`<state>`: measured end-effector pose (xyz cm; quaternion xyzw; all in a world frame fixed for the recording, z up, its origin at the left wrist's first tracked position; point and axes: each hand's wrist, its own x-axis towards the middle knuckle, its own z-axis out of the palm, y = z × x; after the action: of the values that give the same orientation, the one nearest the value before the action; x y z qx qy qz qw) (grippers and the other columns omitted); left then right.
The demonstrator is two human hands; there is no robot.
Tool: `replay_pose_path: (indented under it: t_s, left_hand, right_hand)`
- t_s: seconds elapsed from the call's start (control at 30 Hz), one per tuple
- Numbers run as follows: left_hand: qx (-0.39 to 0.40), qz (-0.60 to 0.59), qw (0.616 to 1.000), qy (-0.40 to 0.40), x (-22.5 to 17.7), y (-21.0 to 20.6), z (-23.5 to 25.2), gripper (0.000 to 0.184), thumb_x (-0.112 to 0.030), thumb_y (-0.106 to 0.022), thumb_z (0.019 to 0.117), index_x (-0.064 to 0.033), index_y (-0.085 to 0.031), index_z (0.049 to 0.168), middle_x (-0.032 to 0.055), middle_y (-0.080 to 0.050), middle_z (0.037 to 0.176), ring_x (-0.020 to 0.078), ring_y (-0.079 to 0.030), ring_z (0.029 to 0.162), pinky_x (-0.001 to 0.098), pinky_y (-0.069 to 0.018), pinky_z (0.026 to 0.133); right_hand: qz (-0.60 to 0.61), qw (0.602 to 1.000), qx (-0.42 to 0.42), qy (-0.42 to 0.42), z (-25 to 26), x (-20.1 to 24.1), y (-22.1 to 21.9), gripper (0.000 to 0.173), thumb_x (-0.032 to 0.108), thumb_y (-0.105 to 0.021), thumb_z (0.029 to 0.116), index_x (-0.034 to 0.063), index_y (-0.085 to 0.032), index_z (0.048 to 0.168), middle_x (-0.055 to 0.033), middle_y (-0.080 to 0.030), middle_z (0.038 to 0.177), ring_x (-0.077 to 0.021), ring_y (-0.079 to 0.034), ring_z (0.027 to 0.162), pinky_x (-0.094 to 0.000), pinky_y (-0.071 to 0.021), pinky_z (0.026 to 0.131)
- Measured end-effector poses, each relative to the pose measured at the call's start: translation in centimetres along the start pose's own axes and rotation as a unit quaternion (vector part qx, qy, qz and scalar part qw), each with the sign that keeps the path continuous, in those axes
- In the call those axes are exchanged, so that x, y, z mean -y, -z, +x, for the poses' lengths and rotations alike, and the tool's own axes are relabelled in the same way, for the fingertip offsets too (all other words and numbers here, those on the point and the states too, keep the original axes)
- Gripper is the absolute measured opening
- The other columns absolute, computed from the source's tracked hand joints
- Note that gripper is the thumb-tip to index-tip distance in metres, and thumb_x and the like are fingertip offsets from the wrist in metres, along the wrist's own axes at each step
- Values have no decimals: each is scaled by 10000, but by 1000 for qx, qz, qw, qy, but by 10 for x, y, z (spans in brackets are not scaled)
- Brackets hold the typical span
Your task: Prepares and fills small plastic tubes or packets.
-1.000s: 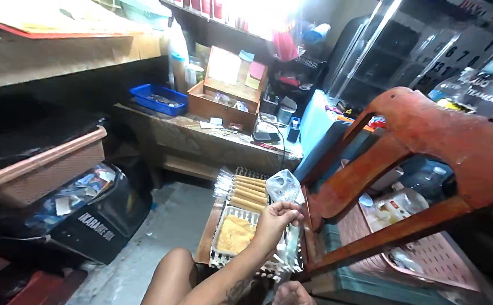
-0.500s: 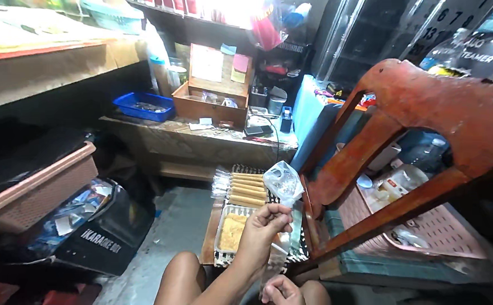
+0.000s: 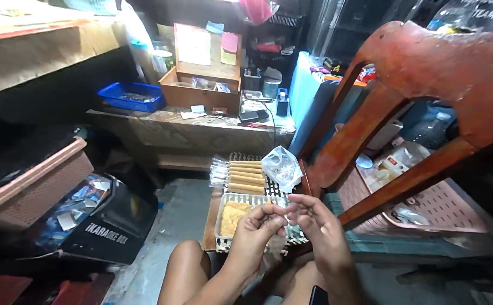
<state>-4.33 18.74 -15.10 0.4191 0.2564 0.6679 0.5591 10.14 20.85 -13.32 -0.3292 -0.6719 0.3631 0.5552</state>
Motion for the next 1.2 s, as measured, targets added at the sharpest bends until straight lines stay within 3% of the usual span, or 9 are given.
replay_pose_path:
  t_s: [0.13,0.27,0.4,0.5,0.63,0.83,1.03,1.13,1.2]
  left_hand:
    - [7,4,1000,15,3,11,-9,149,-11,-610,963,-86,-721,1031,-45,-721,852,22,-675,746,188,-577,723]
    - [62,-1,998,28,9,30,-16,256,-305,-714,939,-143,-697,1137,-54,-725,959,34,-685,840,208,-577,781]
    - [12,79,997,12,12,30,-21,95,-53,-677,925,-134,-717,955,-83,-714,830,-12,-660,707,159,-565,654]
    - [8,123,992,15,10,31,-23,129,-65,-629,962,-143,-689,879,-114,-663,722,-74,-559,558,91,-459,507]
    - [13,149,989,12,10,31,-26,249,-145,-552,1026,-187,-645,799,-164,-568,639,-105,-466,503,71,-393,467]
    - [31,152,988,17,12,43,-28,99,-37,-649,948,-117,-692,986,-100,-711,836,-68,-599,624,95,-483,543]
    - [-1,205,977,62,21,61,-32,129,-34,-549,998,-82,-647,931,-85,-705,799,-16,-642,651,158,-552,623]
    - [-56,228,969,79,30,78,-33,163,-17,-501,1019,-54,-644,951,-64,-714,819,8,-656,681,181,-562,658]
    - [-99,233,963,88,35,88,-33,120,26,-554,980,-32,-655,951,-42,-707,831,34,-669,719,206,-575,705]
  right_hand:
    - [0,999,-33,-19,6,6,-12,62,90,-687,909,39,-703,877,45,-678,838,42,-637,761,-117,-543,704]
    - [-5,1000,-20,-13,-3,0,-18,69,78,-683,907,20,-711,884,23,-679,839,47,-625,750,-105,-531,687]
    - [-6,999,-15,-38,-11,-5,-25,62,70,-681,902,19,-705,878,23,-674,828,56,-620,743,-98,-523,695]
    - [-64,998,-26,-5,-14,-9,-30,164,120,-653,939,9,-688,824,25,-632,769,71,-566,700,-78,-472,664]
    - [-101,993,-59,34,-18,-17,-40,337,194,-636,967,28,-585,679,46,-490,644,75,-445,601,-70,-365,570]
    - [-7,1000,-11,-13,-16,-17,-32,77,73,-685,907,4,-701,877,4,-674,858,42,-624,787,-100,-524,725]
    - [-10,995,-9,-99,-4,-25,-18,135,81,-626,958,18,-707,870,36,-678,837,22,-629,739,-169,-548,711]
    - [-141,973,-52,-176,6,-56,-6,93,62,-665,964,7,-734,935,-56,-679,927,-89,-631,753,-265,-551,713]
    - [-239,942,-10,-235,11,-81,-6,141,82,-675,983,6,-746,1078,-159,-685,1120,-238,-666,897,-404,-557,805]
